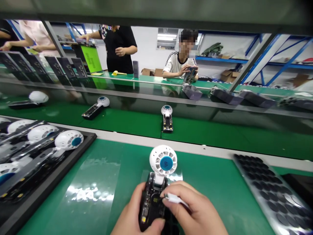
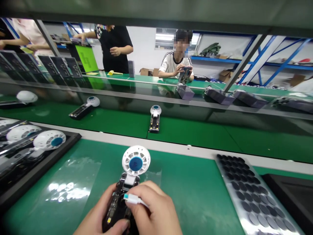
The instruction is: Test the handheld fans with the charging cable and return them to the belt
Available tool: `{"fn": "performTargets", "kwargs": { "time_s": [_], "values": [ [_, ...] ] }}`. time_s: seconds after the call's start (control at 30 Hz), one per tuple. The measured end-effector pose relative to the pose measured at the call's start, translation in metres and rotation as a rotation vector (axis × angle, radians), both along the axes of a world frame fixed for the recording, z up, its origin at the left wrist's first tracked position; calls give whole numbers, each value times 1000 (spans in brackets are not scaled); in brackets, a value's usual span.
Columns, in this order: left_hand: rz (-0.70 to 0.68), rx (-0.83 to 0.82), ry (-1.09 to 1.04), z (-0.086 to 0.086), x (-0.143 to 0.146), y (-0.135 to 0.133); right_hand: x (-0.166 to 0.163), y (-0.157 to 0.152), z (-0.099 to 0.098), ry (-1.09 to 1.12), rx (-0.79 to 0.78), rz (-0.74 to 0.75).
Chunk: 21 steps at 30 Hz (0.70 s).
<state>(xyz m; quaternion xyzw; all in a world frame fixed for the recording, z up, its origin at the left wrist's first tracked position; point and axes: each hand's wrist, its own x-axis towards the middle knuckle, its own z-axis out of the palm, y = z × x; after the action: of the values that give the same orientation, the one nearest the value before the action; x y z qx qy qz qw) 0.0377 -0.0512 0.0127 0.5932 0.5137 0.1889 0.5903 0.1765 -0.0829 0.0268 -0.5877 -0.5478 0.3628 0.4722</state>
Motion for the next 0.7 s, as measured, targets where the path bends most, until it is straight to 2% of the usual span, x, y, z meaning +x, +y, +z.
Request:
{"fn": "performTargets", "kwargs": {
  "time_s": [0.2, 0.33, 0.43, 0.7],
  "values": [
    [-13, 0, 58, 2, 2, 0, -3, -6, -9, -229, -67, -53],
    [-11, 1, 89, 2, 1, 1, -1, -3, -5, -345, 50, 31],
    [19, -2, 103, 3, 1, 0, 1, -2, -3, -369, 71, 83],
    [46, 16, 49, 3, 4, -2, 0, -2, -3, -418, 76, 110]
  ]
}}
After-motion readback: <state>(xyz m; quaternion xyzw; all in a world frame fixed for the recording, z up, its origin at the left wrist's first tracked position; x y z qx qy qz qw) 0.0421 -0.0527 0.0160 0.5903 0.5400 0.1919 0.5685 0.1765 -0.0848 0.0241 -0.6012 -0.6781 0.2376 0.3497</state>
